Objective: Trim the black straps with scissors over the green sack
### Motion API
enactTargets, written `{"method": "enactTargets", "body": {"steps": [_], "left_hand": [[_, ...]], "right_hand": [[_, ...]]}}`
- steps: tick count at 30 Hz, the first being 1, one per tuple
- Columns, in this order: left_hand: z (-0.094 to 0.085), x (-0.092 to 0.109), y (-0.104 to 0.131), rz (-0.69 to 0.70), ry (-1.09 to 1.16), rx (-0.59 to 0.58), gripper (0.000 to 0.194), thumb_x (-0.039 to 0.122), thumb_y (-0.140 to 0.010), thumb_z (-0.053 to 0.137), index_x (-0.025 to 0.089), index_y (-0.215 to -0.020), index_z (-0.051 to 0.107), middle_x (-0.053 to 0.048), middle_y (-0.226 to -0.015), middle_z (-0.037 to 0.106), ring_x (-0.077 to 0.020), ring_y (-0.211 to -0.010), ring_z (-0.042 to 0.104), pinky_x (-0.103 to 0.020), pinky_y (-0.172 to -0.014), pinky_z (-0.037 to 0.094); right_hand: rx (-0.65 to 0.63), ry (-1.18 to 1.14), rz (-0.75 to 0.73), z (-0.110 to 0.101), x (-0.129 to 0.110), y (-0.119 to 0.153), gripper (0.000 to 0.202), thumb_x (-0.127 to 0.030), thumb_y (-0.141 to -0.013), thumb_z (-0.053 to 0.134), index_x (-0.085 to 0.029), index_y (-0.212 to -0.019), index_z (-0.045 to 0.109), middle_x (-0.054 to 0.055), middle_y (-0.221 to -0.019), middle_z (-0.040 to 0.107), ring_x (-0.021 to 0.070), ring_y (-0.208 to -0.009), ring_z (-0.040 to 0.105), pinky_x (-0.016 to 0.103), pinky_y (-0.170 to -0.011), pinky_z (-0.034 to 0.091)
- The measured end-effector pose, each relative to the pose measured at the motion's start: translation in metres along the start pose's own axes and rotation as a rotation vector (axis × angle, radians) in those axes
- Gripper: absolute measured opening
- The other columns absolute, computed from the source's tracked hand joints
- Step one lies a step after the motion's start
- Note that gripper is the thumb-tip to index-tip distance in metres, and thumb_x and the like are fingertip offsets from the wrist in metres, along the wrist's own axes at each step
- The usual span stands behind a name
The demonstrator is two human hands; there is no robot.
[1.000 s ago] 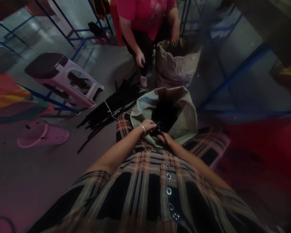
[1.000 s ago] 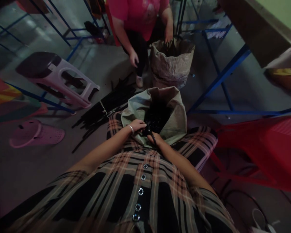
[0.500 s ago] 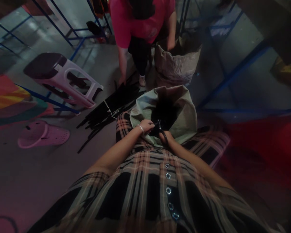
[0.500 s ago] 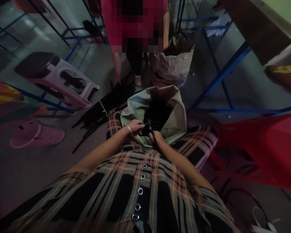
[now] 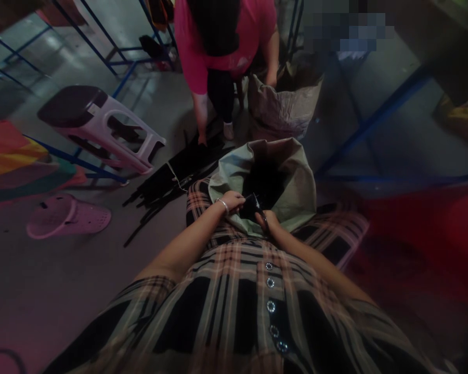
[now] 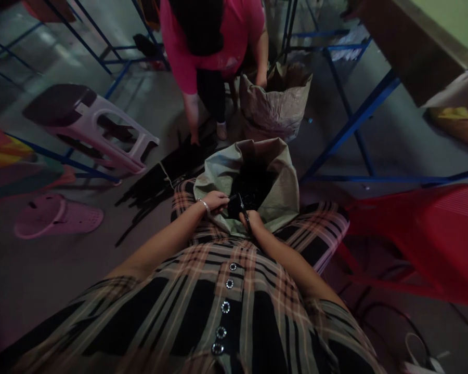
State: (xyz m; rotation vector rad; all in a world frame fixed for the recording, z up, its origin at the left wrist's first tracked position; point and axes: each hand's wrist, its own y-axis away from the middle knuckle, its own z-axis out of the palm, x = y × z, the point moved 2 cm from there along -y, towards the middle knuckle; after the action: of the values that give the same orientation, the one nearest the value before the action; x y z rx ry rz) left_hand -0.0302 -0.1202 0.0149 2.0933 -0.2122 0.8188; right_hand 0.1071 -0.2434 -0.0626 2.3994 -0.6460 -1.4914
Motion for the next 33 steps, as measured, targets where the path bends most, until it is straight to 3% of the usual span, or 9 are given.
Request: {"method": "enactTargets", "body": {"steps": [7, 14, 21, 28, 33], "left_hand": [[0.006, 0.001, -0.007, 0.041, 0.148, 0.03, 0.015, 0.024, -0.08, 0.059, 0.012, -0.086, 0.064, 0.002, -0.058, 0.057, -0.005, -0.041, 0.05, -0.015, -0.04, 0.038], [0.023, 0.004, -0.015, 0.092, -0.014, 0.006, 0.018, 0.028, -0.078, 0.061, 0.013, -0.085, 0.068, 0.001, -0.058, 0.06, -0.0065, -0.042, 0.05, -0.016, -0.04, 0.038], [0.015, 0.001, -0.013, 0.128, -0.133, 0.026, 0.028, 0.03, -0.082, 0.053, 0.015, -0.1, 0.069, 0.001, -0.064, 0.063, -0.0078, -0.046, 0.053, -0.017, -0.044, 0.04], [0.007, 0.002, -0.008, 0.161, -0.26, 0.123, 0.028, 0.031, -0.081, 0.051, 0.015, -0.093, 0.072, 0.001, -0.064, 0.064, -0.0073, -0.047, 0.052, -0.017, -0.048, 0.041], [0.006, 0.0, -0.01, 0.145, -0.187, 0.092, 0.025, 0.027, -0.082, 0.051, 0.014, -0.087, 0.071, 0.001, -0.061, 0.063, -0.0067, -0.044, 0.048, -0.017, -0.045, 0.038]], "right_hand": [[-0.168, -0.024, -0.014, 0.004, -0.002, -0.001, 0.022, -0.033, -0.076, 0.046, -0.017, -0.073, 0.061, 0.0, -0.067, 0.061, 0.014, -0.061, 0.053, 0.022, -0.055, 0.038], [-0.174, 0.032, -0.119, 0.0, 0.001, -0.003, 0.025, -0.033, -0.078, 0.049, -0.018, -0.093, 0.062, 0.002, -0.083, 0.065, 0.0177, -0.076, 0.056, 0.024, -0.067, 0.042], [-0.094, 0.053, -0.065, -0.004, -0.006, 0.002, 0.02, -0.029, -0.077, 0.049, -0.016, -0.068, 0.061, 0.002, -0.066, 0.062, 0.0147, -0.066, 0.054, 0.021, -0.058, 0.037], [-0.025, -0.005, 0.018, 0.0, -0.002, 0.002, 0.025, -0.03, -0.075, 0.046, -0.016, -0.056, 0.054, 0.0, -0.051, 0.053, 0.0109, -0.049, 0.046, 0.022, -0.048, 0.031], [-0.007, -0.037, 0.033, 0.002, 0.0, 0.003, 0.022, -0.03, -0.069, 0.051, -0.017, -0.052, 0.051, -0.002, -0.045, 0.046, 0.0096, -0.045, 0.041, 0.022, -0.045, 0.028]]}}
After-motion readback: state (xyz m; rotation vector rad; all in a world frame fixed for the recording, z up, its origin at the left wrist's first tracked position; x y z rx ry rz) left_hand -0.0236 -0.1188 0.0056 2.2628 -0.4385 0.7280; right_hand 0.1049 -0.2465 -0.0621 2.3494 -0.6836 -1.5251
